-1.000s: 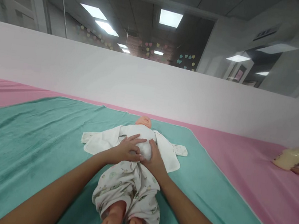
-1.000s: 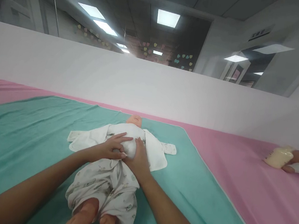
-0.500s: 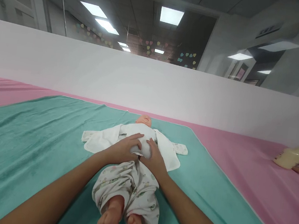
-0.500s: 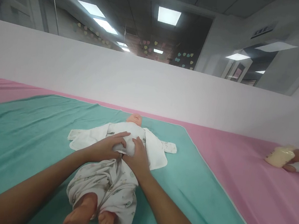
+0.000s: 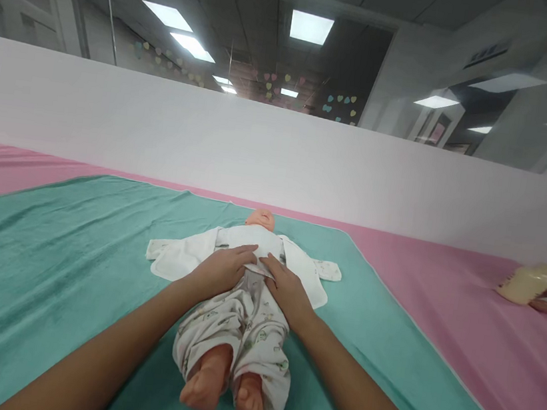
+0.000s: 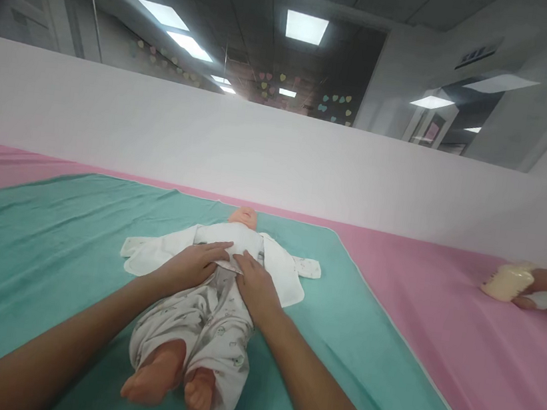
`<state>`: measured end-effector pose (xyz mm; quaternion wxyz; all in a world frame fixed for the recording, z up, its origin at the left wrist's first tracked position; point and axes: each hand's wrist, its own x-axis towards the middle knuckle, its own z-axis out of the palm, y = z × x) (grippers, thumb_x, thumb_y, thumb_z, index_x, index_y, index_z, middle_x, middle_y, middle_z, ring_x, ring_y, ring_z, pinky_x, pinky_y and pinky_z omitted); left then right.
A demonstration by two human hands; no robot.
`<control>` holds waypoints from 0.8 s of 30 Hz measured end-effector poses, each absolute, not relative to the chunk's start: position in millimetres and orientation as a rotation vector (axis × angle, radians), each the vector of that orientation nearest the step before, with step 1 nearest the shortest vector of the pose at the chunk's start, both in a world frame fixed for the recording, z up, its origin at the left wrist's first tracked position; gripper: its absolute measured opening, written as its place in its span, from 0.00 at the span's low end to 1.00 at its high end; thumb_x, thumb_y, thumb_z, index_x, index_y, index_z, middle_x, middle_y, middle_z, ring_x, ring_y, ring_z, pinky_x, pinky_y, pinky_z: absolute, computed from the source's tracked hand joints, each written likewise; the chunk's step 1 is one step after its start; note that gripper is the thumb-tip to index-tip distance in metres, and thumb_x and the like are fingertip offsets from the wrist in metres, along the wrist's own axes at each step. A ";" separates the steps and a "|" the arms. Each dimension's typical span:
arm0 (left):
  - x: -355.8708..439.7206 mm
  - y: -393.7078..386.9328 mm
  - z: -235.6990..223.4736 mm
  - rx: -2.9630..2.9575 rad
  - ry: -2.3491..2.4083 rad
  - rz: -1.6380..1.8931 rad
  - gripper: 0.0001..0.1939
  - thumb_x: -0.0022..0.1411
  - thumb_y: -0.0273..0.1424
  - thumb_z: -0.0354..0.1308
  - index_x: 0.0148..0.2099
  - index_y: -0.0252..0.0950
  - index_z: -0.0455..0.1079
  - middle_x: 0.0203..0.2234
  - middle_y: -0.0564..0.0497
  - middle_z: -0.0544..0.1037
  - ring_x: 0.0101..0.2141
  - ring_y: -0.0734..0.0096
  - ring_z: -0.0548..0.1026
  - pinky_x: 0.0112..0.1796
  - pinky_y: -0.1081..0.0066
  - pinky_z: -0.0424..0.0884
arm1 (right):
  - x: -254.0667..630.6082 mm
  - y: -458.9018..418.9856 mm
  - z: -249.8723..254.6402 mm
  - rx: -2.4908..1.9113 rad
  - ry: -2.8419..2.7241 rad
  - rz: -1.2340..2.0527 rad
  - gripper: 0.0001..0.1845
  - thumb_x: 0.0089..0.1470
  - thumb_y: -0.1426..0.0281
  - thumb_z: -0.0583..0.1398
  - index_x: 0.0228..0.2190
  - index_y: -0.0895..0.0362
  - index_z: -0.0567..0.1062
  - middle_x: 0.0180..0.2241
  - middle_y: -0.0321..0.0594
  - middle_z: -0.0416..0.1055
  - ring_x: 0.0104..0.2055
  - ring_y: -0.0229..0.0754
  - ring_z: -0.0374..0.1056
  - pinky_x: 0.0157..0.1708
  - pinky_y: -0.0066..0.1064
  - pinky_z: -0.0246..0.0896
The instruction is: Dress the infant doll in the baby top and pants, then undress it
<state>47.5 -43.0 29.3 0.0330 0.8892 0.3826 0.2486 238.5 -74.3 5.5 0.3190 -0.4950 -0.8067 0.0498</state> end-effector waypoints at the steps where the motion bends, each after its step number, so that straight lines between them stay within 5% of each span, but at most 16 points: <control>1: 48.1 -44.5 30.5 2.708 1.197 0.777 0.18 0.50 0.22 0.46 0.41 0.42 0.68 0.57 0.54 0.63 0.51 0.62 0.67 0.49 0.63 0.65 | 239.6 -75.2 6.4 -1.290 -2.140 0.140 0.28 0.50 0.80 0.48 0.53 0.54 0.64 0.58 0.43 0.58 0.58 0.45 0.57 0.55 0.42 0.56; 7: 45.3 -51.9 41.8 2.557 1.220 0.710 0.07 0.45 0.23 0.48 0.28 0.39 0.62 0.59 0.54 0.59 0.50 0.59 0.68 0.46 0.62 0.66 | 248.7 -73.4 3.2 -1.197 -2.125 0.200 0.30 0.48 0.82 0.45 0.51 0.53 0.66 0.56 0.39 0.60 0.57 0.42 0.58 0.55 0.39 0.55; 15: 21.5 -50.9 56.7 2.280 1.022 0.640 0.12 0.47 0.29 0.51 0.35 0.40 0.71 0.52 0.50 0.68 0.45 0.56 0.71 0.36 0.66 0.71 | 263.0 -62.6 1.8 -1.102 -1.818 0.486 0.21 0.48 0.78 0.48 0.41 0.54 0.72 0.44 0.37 0.71 0.48 0.41 0.64 0.51 0.37 0.57; 24: 31.4 -34.8 31.0 1.899 1.181 1.229 0.05 0.47 0.29 0.55 0.31 0.38 0.64 0.48 0.49 0.71 0.47 0.62 0.70 0.45 0.66 0.67 | 260.6 -48.9 -23.3 -1.184 -1.486 0.763 0.20 0.51 0.62 0.55 0.47 0.52 0.65 0.54 0.41 0.62 0.56 0.43 0.57 0.56 0.39 0.50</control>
